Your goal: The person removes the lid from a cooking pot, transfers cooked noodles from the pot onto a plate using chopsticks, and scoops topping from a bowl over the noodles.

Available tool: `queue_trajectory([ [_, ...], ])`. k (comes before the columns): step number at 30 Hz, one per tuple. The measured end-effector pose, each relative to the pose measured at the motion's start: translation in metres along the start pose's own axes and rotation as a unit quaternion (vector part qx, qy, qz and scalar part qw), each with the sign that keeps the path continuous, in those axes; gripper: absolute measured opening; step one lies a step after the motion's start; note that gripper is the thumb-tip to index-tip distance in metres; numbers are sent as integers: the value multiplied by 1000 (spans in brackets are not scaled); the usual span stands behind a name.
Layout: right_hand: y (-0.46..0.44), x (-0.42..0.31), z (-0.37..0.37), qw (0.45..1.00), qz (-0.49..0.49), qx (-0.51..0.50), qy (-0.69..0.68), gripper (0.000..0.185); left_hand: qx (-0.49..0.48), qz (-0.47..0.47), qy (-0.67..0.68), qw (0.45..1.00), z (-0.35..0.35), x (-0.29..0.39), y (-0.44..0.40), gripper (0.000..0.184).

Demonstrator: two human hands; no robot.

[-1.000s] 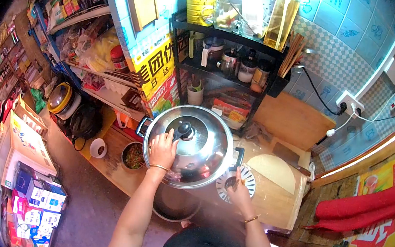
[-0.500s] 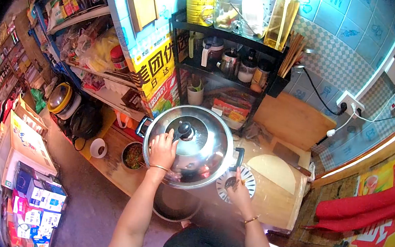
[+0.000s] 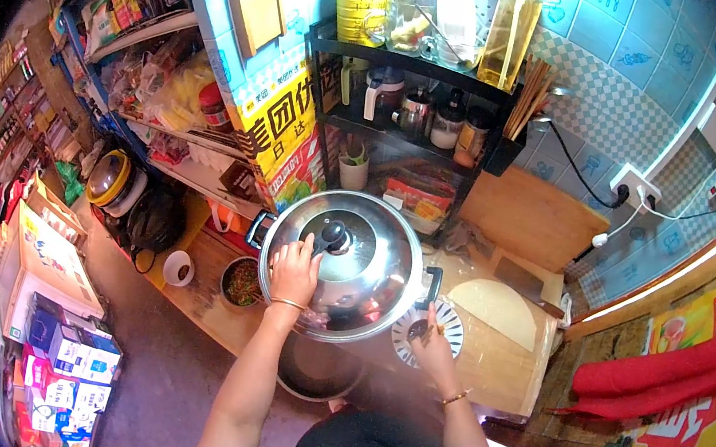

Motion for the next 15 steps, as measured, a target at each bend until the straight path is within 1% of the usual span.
queue_trajectory([
  [4,1,-3,-2,1000,-9,4,-3,83,-3,-2,10,1000,-2,1,0,42],
  [10,-1,3,2,1000,9,-9,4,83,10,-1,-9,1000,1,-1,0,41],
  [12,-1,2,1,1000,-21,17,13,83,13,1,-8,1000,1,-1,0,41],
  [15,0,-1,-1,1000,-13,3,-3,82,13,4,-6,1000,1,0,0,41],
])
Point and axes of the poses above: each hand's wrist, its own y-axis away from the middle knuckle, its own z-axis out of the palm, x = y × z, the point moved 7 cm from there along -y, towards the middle knuckle, and after that the axes turned 4 degrees about -z, right-handed, at the moved point
